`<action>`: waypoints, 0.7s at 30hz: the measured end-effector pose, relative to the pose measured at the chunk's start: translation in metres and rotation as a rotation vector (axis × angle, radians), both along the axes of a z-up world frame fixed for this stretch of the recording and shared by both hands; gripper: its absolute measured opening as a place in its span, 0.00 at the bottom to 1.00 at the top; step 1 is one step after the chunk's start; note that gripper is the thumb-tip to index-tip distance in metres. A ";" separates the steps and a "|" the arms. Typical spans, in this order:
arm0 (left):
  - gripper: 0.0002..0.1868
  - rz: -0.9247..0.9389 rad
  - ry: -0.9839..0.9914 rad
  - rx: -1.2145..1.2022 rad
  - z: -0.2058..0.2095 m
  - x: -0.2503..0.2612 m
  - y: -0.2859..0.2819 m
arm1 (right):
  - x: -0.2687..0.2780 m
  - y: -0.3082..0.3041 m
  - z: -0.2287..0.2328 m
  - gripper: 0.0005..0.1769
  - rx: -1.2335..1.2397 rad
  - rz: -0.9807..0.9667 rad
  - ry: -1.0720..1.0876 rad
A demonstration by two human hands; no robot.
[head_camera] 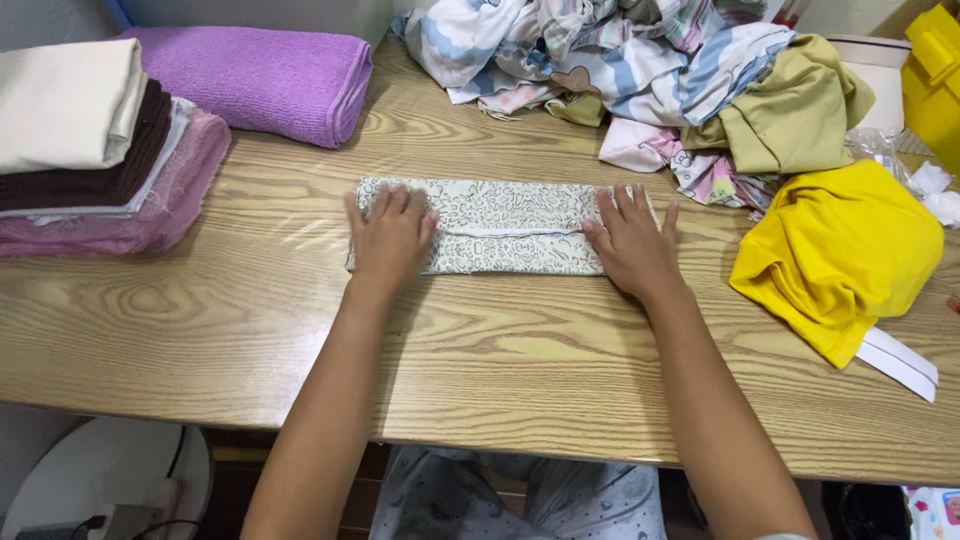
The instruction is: The person folds a patterned bedsheet on a wooden table, smoothing and aligning edges before stacking it with other folded linens. They then unfold a yellow sheet and begin folding it.
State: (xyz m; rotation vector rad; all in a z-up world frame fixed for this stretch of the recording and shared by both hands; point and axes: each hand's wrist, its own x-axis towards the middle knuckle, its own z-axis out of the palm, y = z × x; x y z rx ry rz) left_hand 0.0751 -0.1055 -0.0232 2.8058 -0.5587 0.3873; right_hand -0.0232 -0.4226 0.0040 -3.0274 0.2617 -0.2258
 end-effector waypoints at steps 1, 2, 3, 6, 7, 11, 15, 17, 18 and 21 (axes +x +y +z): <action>0.29 -0.034 -0.040 0.016 0.001 -0.001 -0.005 | -0.001 0.004 0.001 0.39 0.001 0.017 -0.041; 0.30 -0.094 -0.069 -0.002 0.000 -0.005 -0.013 | 0.000 0.009 0.002 0.40 0.062 0.074 -0.063; 0.30 -0.153 -0.099 -0.020 -0.002 -0.009 -0.022 | 0.002 0.017 0.002 0.40 0.123 0.132 -0.086; 0.31 -0.372 -0.113 -0.093 -0.010 -0.023 -0.048 | 0.007 0.046 -0.008 0.40 0.182 0.269 -0.093; 0.31 -0.450 -0.105 -0.121 -0.013 -0.026 -0.053 | 0.007 0.053 -0.012 0.40 0.179 0.309 -0.085; 0.32 -0.435 -0.016 -0.009 -0.020 -0.034 -0.055 | 0.004 0.065 -0.021 0.40 0.139 0.359 0.005; 0.32 -0.348 0.039 0.058 -0.020 -0.035 -0.054 | 0.004 0.061 -0.019 0.41 0.147 0.282 0.073; 0.32 -0.320 0.077 0.092 -0.016 -0.033 -0.054 | 0.006 0.059 -0.016 0.41 0.126 0.236 0.111; 0.32 -0.314 0.097 0.099 -0.014 -0.031 -0.053 | 0.006 0.057 -0.015 0.42 0.113 0.211 0.134; 0.32 -0.243 0.160 0.131 -0.008 -0.024 -0.044 | 0.005 0.049 -0.010 0.42 0.087 0.159 0.180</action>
